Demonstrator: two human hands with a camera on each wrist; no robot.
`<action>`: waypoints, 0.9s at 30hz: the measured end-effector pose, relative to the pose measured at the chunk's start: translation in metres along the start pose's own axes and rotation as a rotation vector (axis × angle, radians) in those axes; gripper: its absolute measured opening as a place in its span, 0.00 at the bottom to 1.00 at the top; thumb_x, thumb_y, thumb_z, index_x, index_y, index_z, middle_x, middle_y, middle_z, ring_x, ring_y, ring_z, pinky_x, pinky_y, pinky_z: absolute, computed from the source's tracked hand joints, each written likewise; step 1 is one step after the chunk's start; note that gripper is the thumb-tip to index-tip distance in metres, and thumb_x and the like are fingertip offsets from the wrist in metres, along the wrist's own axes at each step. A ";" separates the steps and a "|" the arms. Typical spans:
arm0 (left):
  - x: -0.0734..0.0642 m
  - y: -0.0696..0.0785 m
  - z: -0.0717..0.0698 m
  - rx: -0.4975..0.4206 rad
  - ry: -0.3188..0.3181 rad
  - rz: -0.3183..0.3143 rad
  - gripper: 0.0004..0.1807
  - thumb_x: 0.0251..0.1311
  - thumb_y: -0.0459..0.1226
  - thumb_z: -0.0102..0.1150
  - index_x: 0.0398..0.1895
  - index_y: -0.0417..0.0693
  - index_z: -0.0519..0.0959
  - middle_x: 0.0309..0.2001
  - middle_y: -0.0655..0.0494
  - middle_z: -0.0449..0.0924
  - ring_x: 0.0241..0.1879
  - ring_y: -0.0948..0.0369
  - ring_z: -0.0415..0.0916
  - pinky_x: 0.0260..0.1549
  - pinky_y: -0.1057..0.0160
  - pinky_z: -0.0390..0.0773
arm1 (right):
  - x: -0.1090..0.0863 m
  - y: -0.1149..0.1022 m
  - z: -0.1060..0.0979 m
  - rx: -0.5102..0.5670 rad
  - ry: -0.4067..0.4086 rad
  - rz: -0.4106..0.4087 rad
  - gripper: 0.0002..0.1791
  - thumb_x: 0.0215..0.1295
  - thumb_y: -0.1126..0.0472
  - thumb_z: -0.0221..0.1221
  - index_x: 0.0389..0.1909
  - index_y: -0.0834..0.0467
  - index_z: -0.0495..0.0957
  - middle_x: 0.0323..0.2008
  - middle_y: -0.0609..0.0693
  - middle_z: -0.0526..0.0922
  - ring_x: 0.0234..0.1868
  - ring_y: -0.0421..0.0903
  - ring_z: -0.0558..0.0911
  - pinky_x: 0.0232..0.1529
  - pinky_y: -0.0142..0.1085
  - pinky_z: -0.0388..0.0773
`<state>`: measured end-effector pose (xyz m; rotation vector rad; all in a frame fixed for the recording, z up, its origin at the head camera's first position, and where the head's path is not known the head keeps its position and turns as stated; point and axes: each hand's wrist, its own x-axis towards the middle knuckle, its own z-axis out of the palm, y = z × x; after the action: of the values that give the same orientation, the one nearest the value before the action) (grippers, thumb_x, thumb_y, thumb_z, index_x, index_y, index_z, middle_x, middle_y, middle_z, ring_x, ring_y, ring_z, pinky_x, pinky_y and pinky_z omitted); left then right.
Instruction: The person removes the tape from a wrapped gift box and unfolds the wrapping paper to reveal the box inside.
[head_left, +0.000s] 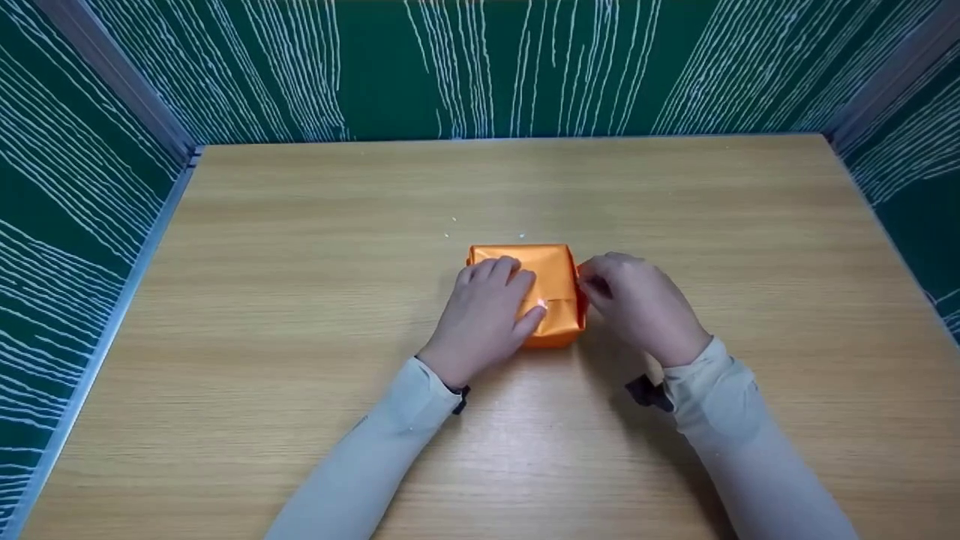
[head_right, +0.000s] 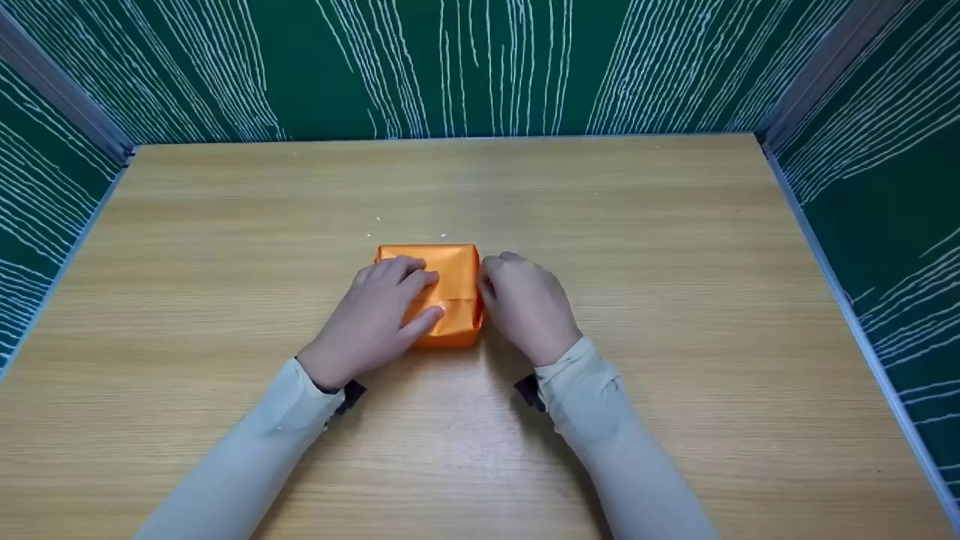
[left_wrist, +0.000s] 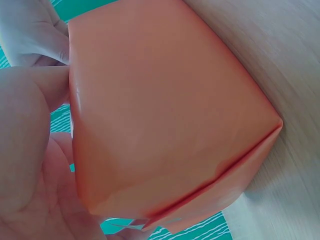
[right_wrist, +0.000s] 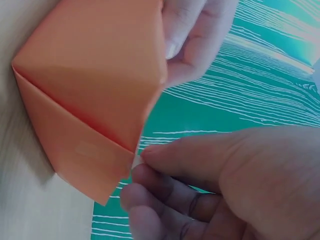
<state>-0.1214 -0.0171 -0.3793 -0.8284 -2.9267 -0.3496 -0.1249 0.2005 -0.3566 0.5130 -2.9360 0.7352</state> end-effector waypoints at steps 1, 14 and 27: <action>0.000 0.000 0.000 -0.003 0.000 0.000 0.25 0.76 0.54 0.47 0.64 0.49 0.77 0.65 0.48 0.73 0.65 0.47 0.69 0.68 0.46 0.64 | 0.000 0.000 -0.001 0.001 -0.005 0.006 0.05 0.69 0.70 0.62 0.40 0.63 0.86 0.35 0.56 0.86 0.34 0.52 0.82 0.41 0.48 0.83; 0.000 0.000 -0.001 -0.020 -0.030 -0.021 0.27 0.77 0.55 0.46 0.66 0.50 0.76 0.67 0.48 0.73 0.67 0.47 0.67 0.70 0.46 0.63 | -0.003 0.003 -0.008 0.019 -0.081 0.107 0.05 0.70 0.67 0.62 0.42 0.63 0.86 0.38 0.57 0.86 0.35 0.52 0.81 0.41 0.46 0.82; 0.001 -0.001 0.000 -0.026 -0.008 -0.013 0.26 0.76 0.55 0.47 0.64 0.49 0.77 0.66 0.48 0.73 0.66 0.46 0.69 0.68 0.45 0.64 | -0.004 0.002 -0.017 -0.027 -0.051 0.143 0.11 0.68 0.68 0.57 0.46 0.62 0.85 0.38 0.56 0.84 0.31 0.53 0.77 0.35 0.43 0.76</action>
<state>-0.1228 -0.0170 -0.3792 -0.8167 -2.9421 -0.3867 -0.1219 0.2113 -0.3427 0.3270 -3.0506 0.7060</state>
